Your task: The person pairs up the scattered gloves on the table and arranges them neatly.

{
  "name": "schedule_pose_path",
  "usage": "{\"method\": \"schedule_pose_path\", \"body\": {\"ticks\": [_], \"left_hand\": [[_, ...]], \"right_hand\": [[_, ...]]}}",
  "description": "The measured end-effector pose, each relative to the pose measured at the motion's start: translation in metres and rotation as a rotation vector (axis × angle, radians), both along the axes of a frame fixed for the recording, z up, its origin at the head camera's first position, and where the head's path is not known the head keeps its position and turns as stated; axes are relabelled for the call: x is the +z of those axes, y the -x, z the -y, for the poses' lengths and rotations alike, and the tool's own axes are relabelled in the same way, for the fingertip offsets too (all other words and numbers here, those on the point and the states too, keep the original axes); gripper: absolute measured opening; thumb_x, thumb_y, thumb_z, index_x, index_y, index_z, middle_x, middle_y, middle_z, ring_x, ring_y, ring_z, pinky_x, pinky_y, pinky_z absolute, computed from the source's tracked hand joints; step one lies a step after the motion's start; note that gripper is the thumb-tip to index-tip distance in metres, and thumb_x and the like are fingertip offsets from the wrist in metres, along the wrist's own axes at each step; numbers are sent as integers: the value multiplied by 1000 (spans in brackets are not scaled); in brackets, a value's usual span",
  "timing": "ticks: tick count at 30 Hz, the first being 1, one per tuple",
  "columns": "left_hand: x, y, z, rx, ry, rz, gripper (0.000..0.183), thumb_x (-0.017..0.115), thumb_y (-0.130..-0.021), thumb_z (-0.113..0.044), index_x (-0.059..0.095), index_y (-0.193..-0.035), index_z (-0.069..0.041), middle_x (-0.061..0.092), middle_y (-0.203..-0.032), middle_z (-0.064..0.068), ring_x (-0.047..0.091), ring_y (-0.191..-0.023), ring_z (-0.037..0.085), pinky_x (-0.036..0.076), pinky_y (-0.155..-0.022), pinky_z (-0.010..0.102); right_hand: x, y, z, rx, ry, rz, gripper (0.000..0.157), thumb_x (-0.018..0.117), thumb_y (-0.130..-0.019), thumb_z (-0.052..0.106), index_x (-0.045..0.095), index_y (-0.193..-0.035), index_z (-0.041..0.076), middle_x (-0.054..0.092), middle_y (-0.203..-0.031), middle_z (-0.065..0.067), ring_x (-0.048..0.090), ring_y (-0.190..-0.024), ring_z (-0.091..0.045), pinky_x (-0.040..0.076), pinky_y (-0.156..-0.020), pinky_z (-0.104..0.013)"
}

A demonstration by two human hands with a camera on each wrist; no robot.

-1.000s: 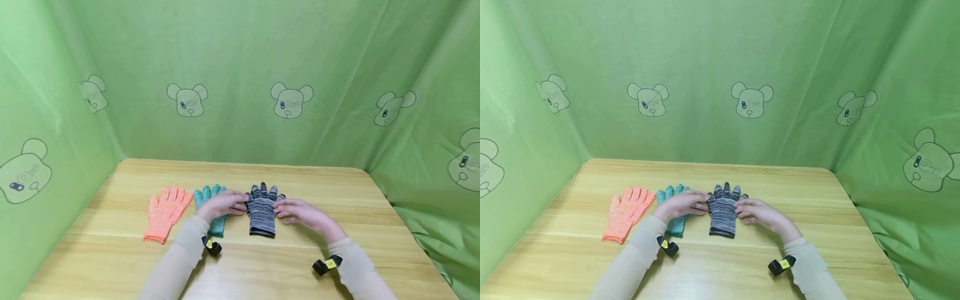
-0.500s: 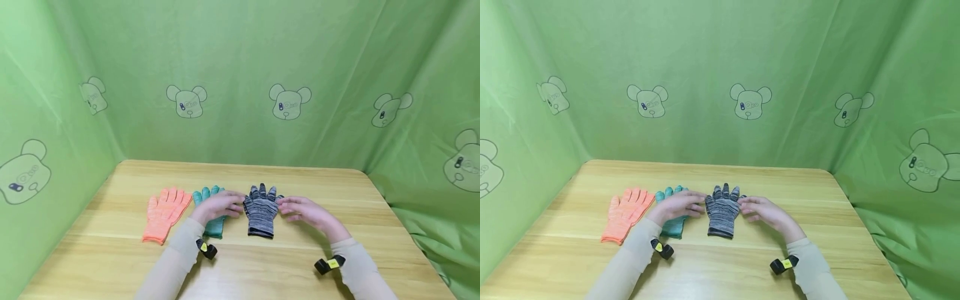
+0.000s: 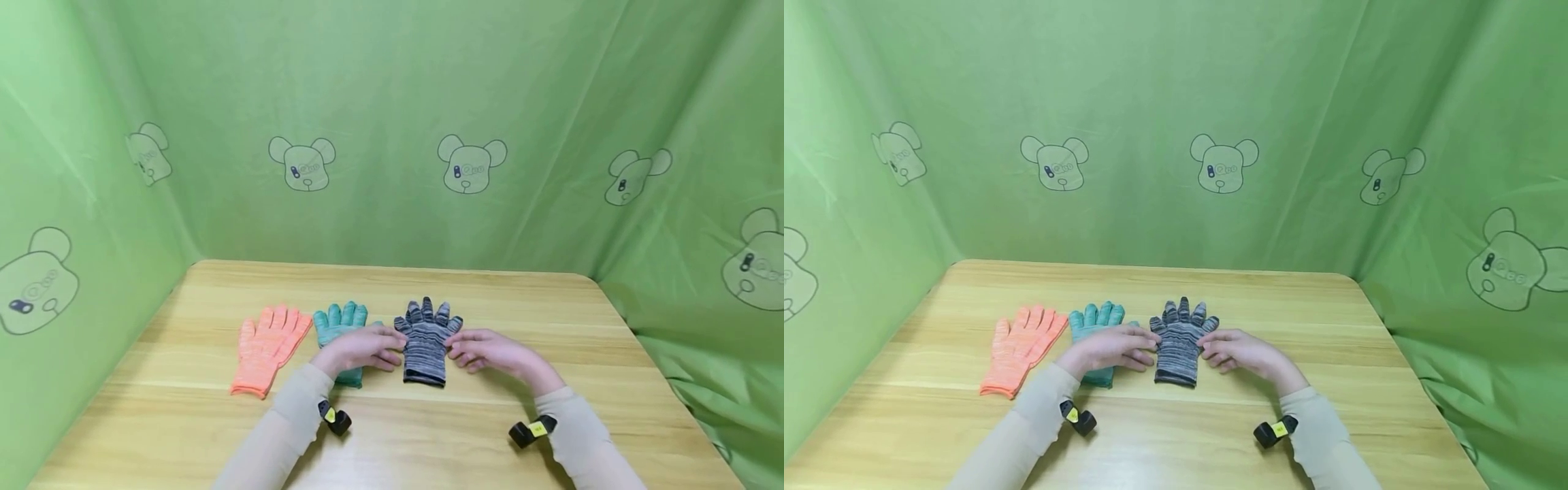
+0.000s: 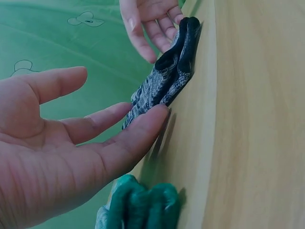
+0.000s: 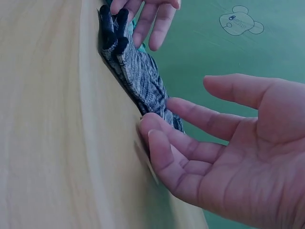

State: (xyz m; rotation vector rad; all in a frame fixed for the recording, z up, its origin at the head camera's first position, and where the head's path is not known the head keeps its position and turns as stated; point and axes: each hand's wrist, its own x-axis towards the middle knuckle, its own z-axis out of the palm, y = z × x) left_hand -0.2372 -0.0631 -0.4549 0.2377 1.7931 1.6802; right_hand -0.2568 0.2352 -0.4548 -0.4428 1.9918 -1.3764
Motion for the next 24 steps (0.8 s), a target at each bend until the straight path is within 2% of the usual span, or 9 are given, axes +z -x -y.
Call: {"method": "schedule_pose_path", "body": {"ticks": [6,11,18,24], "left_hand": [[-1,0,-2,-17,-4,-1,43,49,-101,-17,46,-136,8,51,-137,25,60,-116,38,55,-97,43],[-2,0,-2,19,-9,-2,44,50,-101,-18,46,-136,8,50,-137,24,59,-116,39,55,-97,43],[-5,1,-4,35,-8,9,41,52,-100,-19,51,-132,6,55,-128,21,63,-108,30,57,-93,40],[-6,2,-5,56,-19,11,36,51,-100,-17,53,-129,5,53,-134,21,63,-110,31,57,-93,41]], "right_hand": [[-1,-1,4,-4,57,30,48,50,-100,17,41,-136,-13,64,-111,-11,62,-90,-14,56,-76,-25],[-2,-1,6,-46,59,42,47,50,-100,16,41,-136,-13,61,-102,-5,57,-83,-11,54,-72,-22],[-3,-3,8,-83,48,-1,49,54,-98,20,44,-133,-13,62,-108,-9,60,-95,-17,57,-87,-31],[-8,-3,11,-129,99,-8,43,56,-96,13,43,-126,-14,60,-108,-8,62,-98,-18,56,-92,-34]]}}
